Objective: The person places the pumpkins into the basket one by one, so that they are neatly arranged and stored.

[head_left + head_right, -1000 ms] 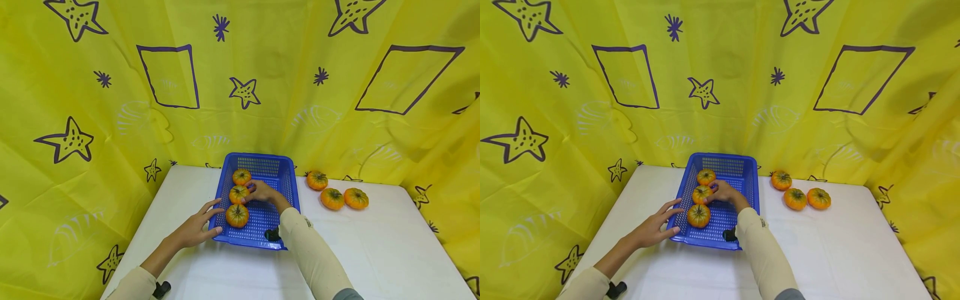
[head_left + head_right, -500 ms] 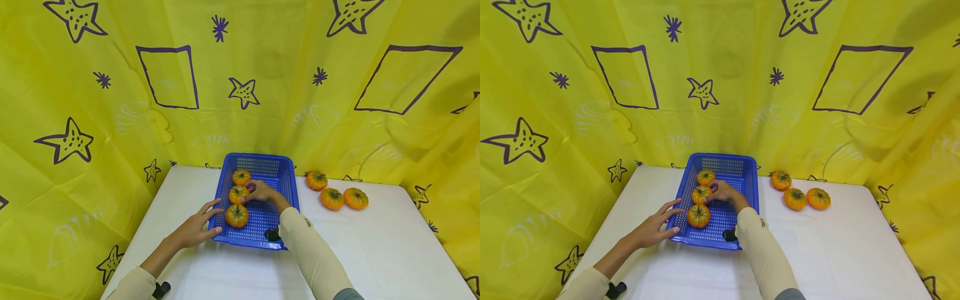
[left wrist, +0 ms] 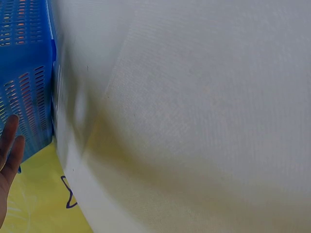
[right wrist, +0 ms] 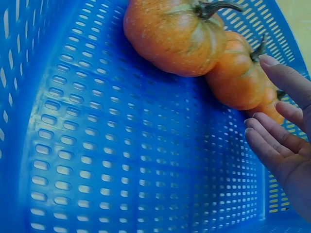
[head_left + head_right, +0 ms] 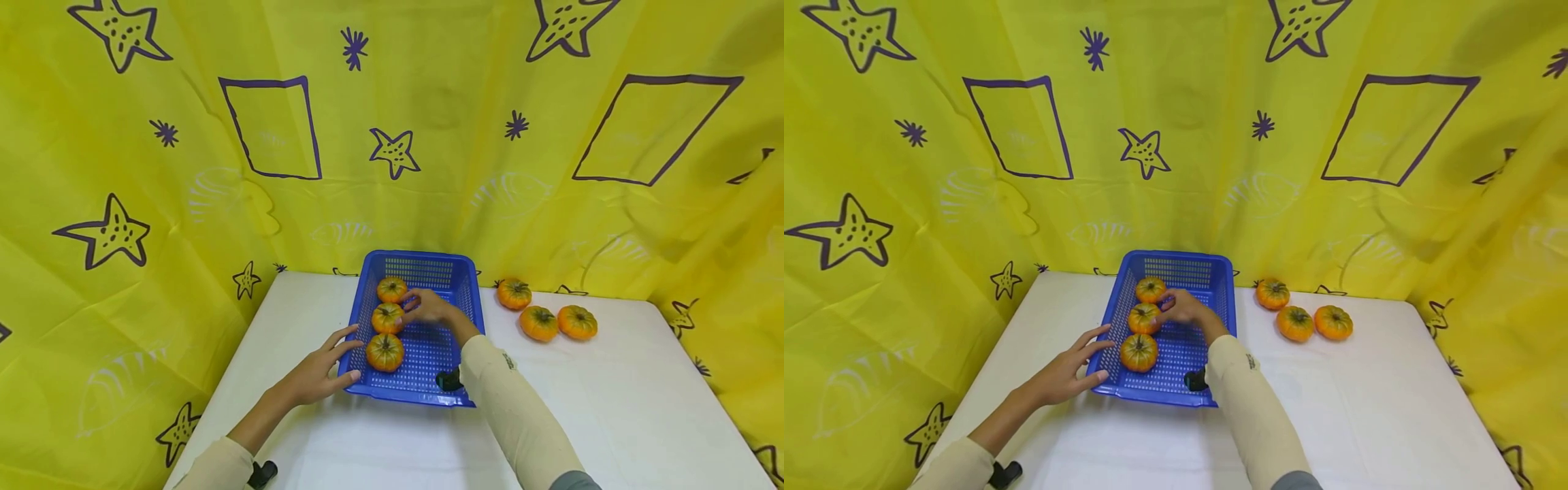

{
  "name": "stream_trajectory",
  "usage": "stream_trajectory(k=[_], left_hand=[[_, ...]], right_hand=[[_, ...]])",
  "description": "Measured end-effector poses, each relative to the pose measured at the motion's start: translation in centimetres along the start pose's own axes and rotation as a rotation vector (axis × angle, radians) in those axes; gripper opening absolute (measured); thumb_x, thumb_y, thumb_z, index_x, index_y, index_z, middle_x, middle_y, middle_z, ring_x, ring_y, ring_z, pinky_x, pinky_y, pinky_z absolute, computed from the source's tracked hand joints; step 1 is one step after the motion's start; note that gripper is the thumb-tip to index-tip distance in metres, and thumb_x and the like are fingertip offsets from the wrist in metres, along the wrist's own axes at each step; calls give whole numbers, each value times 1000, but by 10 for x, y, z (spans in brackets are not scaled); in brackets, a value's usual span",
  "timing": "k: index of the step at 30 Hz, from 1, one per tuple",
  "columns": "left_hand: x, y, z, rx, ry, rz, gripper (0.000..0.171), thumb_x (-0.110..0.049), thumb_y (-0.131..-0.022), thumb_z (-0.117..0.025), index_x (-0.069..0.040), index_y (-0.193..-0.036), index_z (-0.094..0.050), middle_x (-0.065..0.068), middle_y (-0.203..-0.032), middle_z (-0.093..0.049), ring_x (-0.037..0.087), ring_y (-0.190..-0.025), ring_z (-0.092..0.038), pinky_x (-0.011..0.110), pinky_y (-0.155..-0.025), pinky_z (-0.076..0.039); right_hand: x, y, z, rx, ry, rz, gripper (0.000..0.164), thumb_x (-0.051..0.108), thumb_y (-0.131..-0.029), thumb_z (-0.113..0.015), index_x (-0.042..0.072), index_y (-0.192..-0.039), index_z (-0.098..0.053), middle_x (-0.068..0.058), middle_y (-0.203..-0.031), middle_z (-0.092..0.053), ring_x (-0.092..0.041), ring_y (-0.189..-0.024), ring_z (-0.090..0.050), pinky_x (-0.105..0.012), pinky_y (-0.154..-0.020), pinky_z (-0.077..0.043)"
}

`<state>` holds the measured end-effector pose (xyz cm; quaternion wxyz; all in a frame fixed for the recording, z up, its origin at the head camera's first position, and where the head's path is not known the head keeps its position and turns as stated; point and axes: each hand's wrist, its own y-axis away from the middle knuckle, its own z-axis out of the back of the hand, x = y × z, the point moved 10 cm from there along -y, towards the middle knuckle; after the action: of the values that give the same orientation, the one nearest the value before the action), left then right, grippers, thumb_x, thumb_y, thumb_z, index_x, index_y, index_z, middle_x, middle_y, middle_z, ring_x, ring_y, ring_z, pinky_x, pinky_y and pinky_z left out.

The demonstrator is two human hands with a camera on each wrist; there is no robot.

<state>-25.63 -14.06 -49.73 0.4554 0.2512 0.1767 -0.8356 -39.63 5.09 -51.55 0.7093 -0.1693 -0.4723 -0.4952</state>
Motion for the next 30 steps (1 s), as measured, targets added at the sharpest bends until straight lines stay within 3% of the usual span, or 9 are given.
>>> stream_trajectory(k=[15, 30], left_hand=[[0, 0, -1, 0, -2, 6, 58, -52, -97, -58, -24, -147, -50, -5, -167, -20, 40, -140, -46, 62, -102, -48], [-4, 1, 1, -10, 1, -15, 57, -51, -98, -56, -20, -147, -51, -3, -167, -21, 42, -139, -46, 63, -101, -48]], right_hand=[[21, 25, 42, -35, -32, 52, 68, 25, -87, -79, 1, -143, -49, -25, -139, -55, -38, -127, -55, -50, -104, -50], [23, 82, 107, -163, 16, 153, 68, 24, -90, -77, 0, -145, -45, -25, -142, -53, -42, -126, -56, -56, -104, -49]])
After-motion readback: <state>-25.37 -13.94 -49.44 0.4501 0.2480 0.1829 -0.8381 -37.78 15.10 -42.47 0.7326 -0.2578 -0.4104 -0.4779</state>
